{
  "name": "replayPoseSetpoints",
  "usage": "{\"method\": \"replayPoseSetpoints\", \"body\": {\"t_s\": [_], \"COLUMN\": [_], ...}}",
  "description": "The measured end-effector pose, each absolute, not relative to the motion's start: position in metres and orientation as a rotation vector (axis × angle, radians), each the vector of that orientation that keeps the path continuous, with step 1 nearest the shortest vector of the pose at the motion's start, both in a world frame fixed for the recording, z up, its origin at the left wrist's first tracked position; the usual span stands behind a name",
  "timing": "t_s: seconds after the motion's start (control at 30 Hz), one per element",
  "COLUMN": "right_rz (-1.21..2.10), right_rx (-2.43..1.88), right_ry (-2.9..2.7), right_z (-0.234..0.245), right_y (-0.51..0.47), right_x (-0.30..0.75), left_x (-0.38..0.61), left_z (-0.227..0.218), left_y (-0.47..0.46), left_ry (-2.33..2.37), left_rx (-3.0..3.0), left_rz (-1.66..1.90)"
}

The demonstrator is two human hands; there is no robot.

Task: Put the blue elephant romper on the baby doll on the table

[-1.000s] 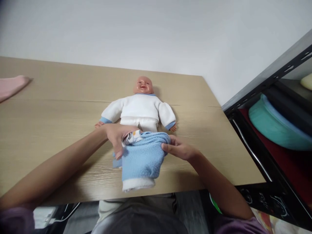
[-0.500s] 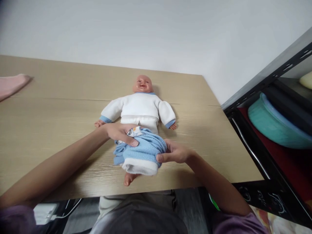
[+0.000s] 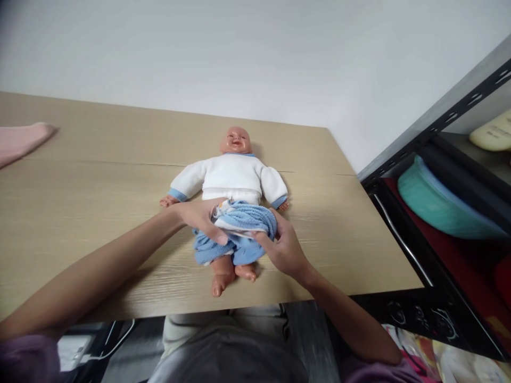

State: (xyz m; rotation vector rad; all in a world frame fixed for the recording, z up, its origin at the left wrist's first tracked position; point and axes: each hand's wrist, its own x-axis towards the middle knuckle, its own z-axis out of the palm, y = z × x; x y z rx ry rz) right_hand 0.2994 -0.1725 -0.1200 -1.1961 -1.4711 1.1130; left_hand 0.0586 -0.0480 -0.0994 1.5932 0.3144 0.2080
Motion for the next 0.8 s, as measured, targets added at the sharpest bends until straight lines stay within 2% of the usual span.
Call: {"method": "replayPoseSetpoints", "body": {"t_s": [0.13,0.37,0.5,0.6,0.67,0.8], "right_rz": [0.926,0.950,0.636,0.471,0.489,0.745], "right_rx": [-1.260,-1.416,-1.577,-1.676,-1.681,-1.613], "right_ry": [-1.405,-1.295,-1.301,-1.402,-1.443,-1.454], "right_z": [-0.118,-0.141,-0.157,-0.151,-0.142,-0.133], "right_y": [-0.197,-0.247,-0.245,-0.243,-0.248,-0.264], "right_x": [0.278,0.260,0.278,0.281,0.274,0.261], "left_x": [0.067,0.074,0.077,0.082,0.085,0.088], "left_z": [-0.089,-0.077,-0.083,-0.084,-0.080,-0.072], "left_y": [-0.056,-0.078,-0.085,-0.091,-0.096,-0.104], "left_ry": [0.422,0.593,0.622,0.724,0.788,0.845], "left_rx": [1.697,1.988,2.184,2.304,2.339,2.363], "left_rz": [0.239,0.138,0.049,-0.004,-0.029,-0.101]}}
